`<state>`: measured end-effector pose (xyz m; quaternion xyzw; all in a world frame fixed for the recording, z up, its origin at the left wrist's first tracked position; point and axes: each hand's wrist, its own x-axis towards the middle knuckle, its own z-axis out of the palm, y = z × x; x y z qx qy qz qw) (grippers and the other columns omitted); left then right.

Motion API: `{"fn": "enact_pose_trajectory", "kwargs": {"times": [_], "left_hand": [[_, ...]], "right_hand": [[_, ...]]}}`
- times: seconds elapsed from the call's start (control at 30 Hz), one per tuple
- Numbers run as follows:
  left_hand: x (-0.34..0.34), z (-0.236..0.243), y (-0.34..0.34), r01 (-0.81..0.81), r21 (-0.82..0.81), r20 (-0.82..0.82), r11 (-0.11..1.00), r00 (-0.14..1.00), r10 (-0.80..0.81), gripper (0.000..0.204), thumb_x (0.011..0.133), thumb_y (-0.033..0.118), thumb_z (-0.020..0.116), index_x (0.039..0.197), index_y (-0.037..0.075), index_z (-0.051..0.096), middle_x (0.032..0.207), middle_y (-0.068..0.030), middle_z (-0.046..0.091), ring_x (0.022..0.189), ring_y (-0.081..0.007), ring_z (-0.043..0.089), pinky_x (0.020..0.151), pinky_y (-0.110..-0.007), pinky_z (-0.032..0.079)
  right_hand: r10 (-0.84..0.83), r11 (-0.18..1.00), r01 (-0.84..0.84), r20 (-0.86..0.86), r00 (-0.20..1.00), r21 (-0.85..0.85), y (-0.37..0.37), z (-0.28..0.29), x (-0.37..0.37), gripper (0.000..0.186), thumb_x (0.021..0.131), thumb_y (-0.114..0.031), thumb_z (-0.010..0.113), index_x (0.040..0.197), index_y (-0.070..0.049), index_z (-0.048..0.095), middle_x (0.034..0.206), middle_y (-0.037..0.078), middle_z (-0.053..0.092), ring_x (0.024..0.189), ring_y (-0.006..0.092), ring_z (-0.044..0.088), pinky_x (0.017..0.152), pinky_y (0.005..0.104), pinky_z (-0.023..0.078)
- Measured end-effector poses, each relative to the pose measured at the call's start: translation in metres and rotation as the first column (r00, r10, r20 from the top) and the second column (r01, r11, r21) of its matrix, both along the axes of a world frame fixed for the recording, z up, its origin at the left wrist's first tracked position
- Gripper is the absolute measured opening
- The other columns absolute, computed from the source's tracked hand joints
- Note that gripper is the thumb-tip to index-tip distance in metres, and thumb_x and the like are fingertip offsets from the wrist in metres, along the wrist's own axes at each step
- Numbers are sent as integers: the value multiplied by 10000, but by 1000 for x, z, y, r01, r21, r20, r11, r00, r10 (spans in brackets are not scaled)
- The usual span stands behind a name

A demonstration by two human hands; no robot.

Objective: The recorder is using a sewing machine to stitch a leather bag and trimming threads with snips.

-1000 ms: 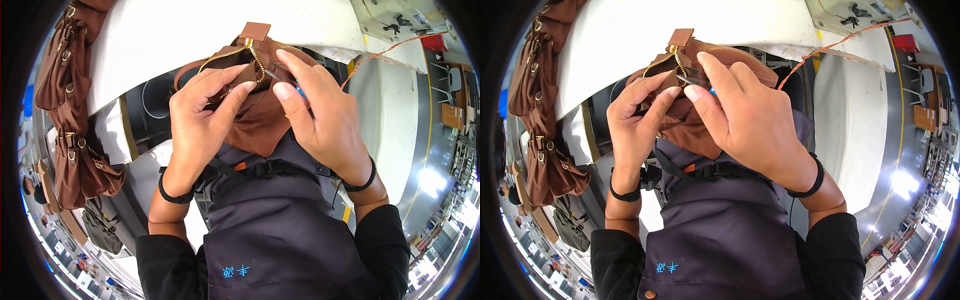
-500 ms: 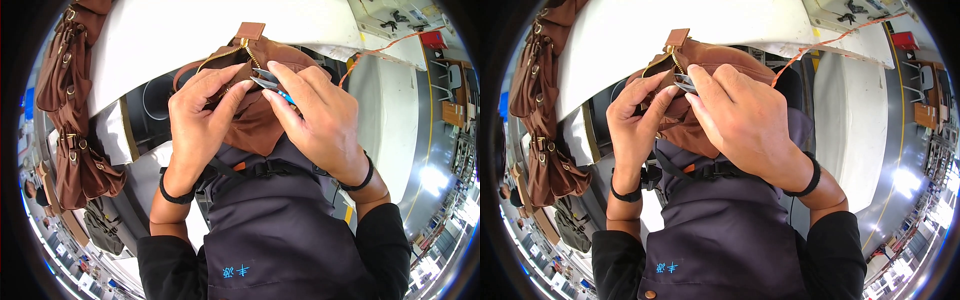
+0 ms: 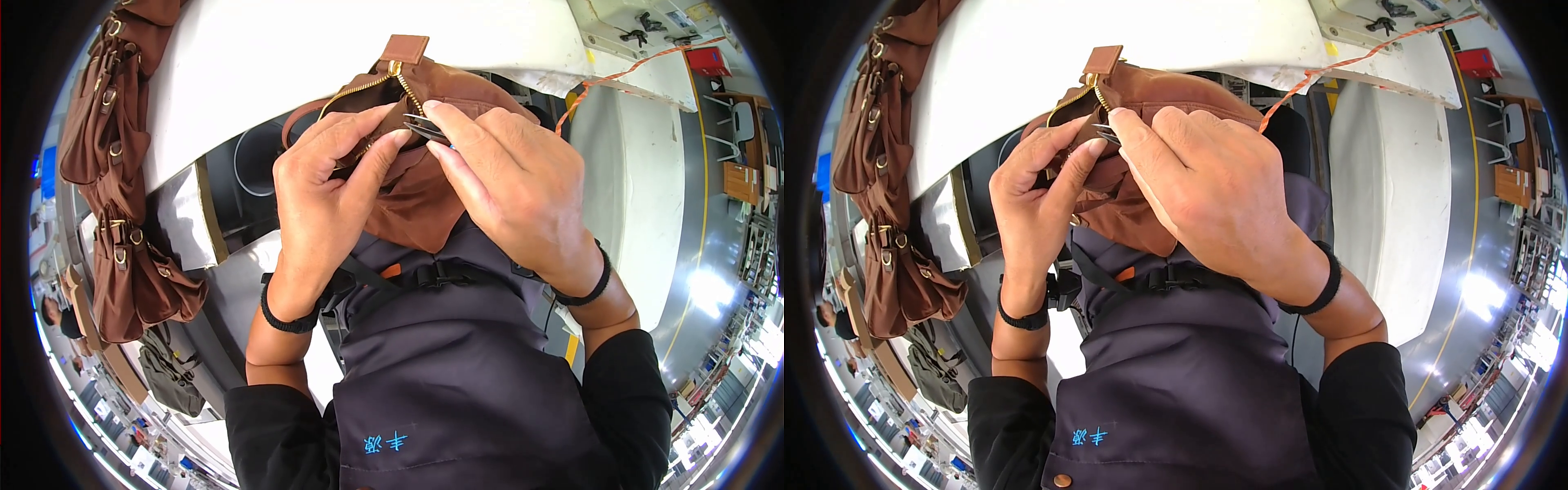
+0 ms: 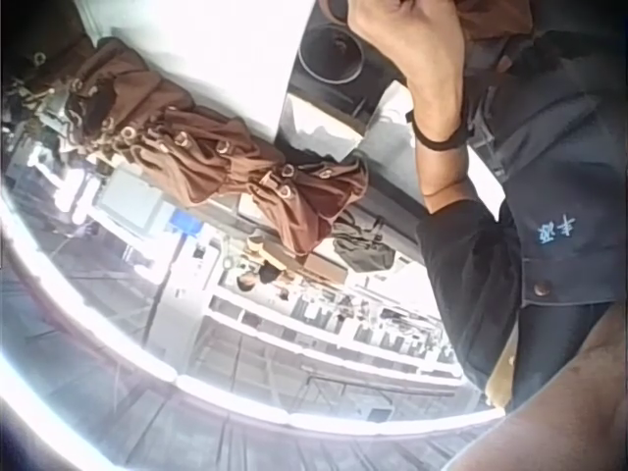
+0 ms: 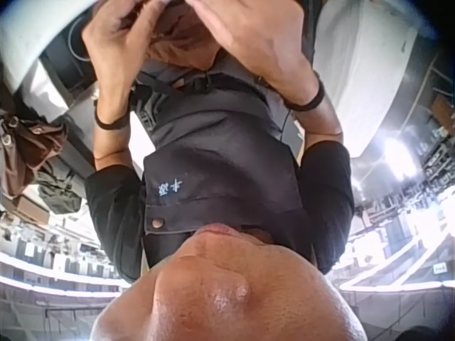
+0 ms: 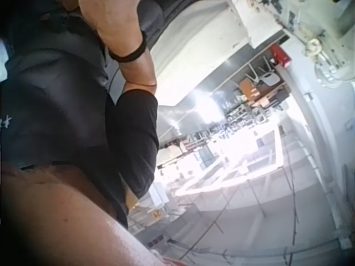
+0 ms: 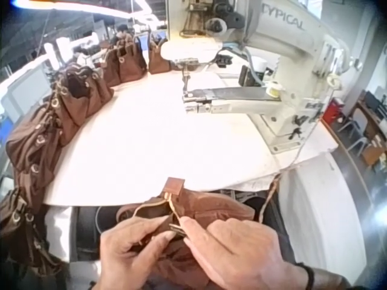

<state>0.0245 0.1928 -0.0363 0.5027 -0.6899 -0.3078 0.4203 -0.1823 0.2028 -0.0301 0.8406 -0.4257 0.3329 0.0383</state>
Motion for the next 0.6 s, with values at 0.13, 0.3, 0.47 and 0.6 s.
{"fn": "enact_pose_trajectory", "kwargs": {"times": [0.13, 0.3, 0.47, 0.6], "left_hand": [[0, 0, 0, 5, -2, 7, 1000, 1000, -5, 232, 888, 42, 779, 1115, 2, 770, 922, -88, 755, 798, -142, 701, 725, -263, 552], [-1, -1, -1, 9, -11, -12, 1000, 1000, -9, 231, 886, 40, 777, 1114, 4, 770, 924, -89, 756, 812, -149, 704, 738, -267, 553], [0, -2, -1, 8, -12, -1, 1000, 1000, -8, 232, 883, 38, 778, 1112, 4, 769, 929, -90, 757, 820, -151, 705, 744, -268, 554], [-1, -2, -2, 10, -20, -9, 1000, 1000, -10, 235, 882, 33, 778, 1114, 0, 768, 933, -94, 758, 817, -151, 707, 741, -266, 554]], "right_hand": [[-25, 999, 23, 59, 998, 40, 1, -3, 2, 403, 803, -126, 785, 1189, -44, 702, 781, 17, 548, 666, 159, 610, 559, 306, 468], [-70, 990, 53, 124, 990, 134, 5, -2, 9, 375, 834, -101, 797, 1192, -52, 697, 786, 26, 595, 631, 166, 606, 535, 302, 468], [-84, 970, 49, 142, 986, 236, 6, 3, 7, 363, 843, -52, 802, 1192, -46, 704, 815, 45, 660, 634, 174, 629, 546, 297, 492], [-85, 970, 45, 159, 984, 239, 6, 4, 7, 357, 846, -54, 801, 1190, -47, 706, 817, 52, 665, 635, 184, 631, 552, 302, 496]]}}
